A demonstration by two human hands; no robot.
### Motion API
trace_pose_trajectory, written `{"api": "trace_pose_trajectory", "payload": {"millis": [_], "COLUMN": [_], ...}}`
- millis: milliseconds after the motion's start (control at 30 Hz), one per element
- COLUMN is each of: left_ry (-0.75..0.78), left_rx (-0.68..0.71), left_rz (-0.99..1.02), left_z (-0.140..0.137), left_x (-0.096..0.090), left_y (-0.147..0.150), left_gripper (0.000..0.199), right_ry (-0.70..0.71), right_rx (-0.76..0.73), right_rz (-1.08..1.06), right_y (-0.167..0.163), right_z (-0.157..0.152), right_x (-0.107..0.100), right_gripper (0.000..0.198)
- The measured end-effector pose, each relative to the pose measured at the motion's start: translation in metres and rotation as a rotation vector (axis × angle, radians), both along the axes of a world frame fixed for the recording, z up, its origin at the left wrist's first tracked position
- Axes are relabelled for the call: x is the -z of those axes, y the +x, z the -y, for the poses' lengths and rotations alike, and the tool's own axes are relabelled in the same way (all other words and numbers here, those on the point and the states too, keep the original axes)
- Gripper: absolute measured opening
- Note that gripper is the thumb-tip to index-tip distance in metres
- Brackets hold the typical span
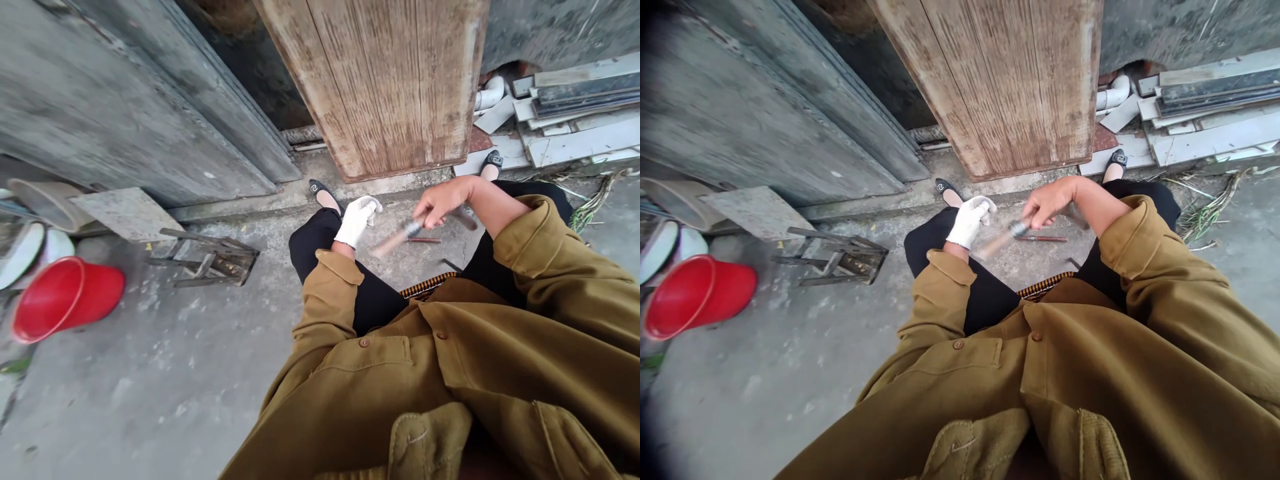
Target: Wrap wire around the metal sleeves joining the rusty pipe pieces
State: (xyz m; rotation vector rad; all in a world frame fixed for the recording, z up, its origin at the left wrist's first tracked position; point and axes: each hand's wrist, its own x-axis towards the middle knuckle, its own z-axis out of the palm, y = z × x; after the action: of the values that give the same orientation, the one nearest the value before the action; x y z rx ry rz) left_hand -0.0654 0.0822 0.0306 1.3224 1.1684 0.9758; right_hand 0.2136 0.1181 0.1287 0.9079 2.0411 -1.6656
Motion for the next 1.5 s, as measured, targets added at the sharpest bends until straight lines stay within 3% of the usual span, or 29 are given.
{"api": "trace_pose_trajectory", "payload": {"millis": [67, 133, 200, 233, 333, 400, 433, 500, 600, 667, 700, 833, 900, 967, 1033, 1100, 1133, 1200, 1267, 1367, 1500], "left_ry": [-0.012, -0.083, -0.173, -0.207, -0.232, -0.235, -0.235, -0.237, -0.243, -0.222, -0.205, -0.181, -0.209, -0.238, -0.239, -0.206, -0.185, -0.143, -0.106, -0.048, -0.029], "left_rx": [-0.007, 0.108, 0.278, 0.342, 0.396, 0.403, 0.403, 0.399, 0.401, 0.396, 0.405, 0.464, 0.482, 0.512, 0.515, 0.467, 0.431, 0.362, 0.308, 0.200, 0.054], "left_rz": [-0.065, -0.071, -0.043, -0.033, -0.028, -0.029, -0.031, -0.036, -0.036, -0.005, 0.019, 0.123, 0.175, 0.213, 0.234, 0.239, 0.232, 0.190, 0.120, 0.011, -0.068], "left_z": [0.001, 0.004, 0.009, 0.011, 0.013, 0.012, 0.011, 0.009, 0.009, 0.010, 0.011, 0.014, 0.016, 0.019, 0.022, 0.024, 0.024, 0.023, 0.020, 0.014, 0.006], "left_x": [0.003, 0.005, 0.006, 0.007, 0.007, 0.006, 0.006, 0.007, 0.012, 0.017, 0.019, 0.018, 0.012, 0.006, 0.001, -0.001, -0.002, -0.002, 0.000, 0.005, 0.017], "left_y": [0.005, 0.012, 0.020, 0.023, 0.025, 0.021, 0.019, 0.014, 0.011, 0.014, 0.016, 0.023, 0.025, 0.026, 0.026, 0.026, 0.025, 0.022, 0.017, 0.009, 0.004], "left_gripper": [0.036, 0.036, 0.036, 0.036, 0.036, 0.037, 0.037, 0.038, 0.043, 0.050, 0.054, 0.062, 0.061, 0.061, 0.060, 0.059, 0.057, 0.054, 0.048, 0.038, 0.032], "right_ry": [0.091, 0.228, 0.380, 0.465, 0.732, 0.762, 0.690, 0.407, -0.038, -0.168, -0.164, 0.083, 0.231, 0.420, 0.646, 0.743, 0.686, 0.396, 0.097, -0.079, -0.081], "right_rx": [0.305, 0.592, 0.755, 0.764, 0.512, 0.212, 0.069, -0.159, -0.268, -0.145, -0.014, 0.721, 0.957, 1.006, 0.824, 0.460, 0.260, -0.079, -0.276, -0.315, -0.152], "right_rz": [-0.217, -0.331, -0.264, -0.168, 0.188, 0.339, 0.374, 0.373, 0.185, -0.054, -0.191, -0.599, -0.603, -0.396, -0.039, 0.276, 0.371, 0.441, 0.396, 0.189, -0.061], "right_y": [0.003, 0.006, 0.006, 0.006, 0.002, -0.002, -0.004, -0.009, -0.010, -0.004, 0.000, 0.020, 0.025, 0.025, 0.021, 0.014, 0.010, 0.000, -0.010, -0.019, -0.010], "right_z": [-0.001, -0.007, -0.014, -0.018, -0.024, -0.021, -0.018, -0.010, -0.001, -0.001, -0.003, -0.019, -0.028, -0.035, -0.038, -0.034, -0.030, -0.019, -0.007, 0.004, -0.001], "right_x": [-0.010, -0.010, -0.001, 0.005, 0.026, 0.037, 0.040, 0.042, 0.033, 0.021, 0.015, 0.006, 0.012, 0.022, 0.032, 0.038, 0.040, 0.043, 0.043, 0.039, 0.025], "right_gripper": [0.038, 0.039, 0.036, 0.033, 0.028, 0.031, 0.030, 0.025, 0.031, 0.046, 0.050, 0.049, 0.043, 0.034, 0.024, 0.018, 0.018, 0.018, 0.018, 0.027, 0.036]}}
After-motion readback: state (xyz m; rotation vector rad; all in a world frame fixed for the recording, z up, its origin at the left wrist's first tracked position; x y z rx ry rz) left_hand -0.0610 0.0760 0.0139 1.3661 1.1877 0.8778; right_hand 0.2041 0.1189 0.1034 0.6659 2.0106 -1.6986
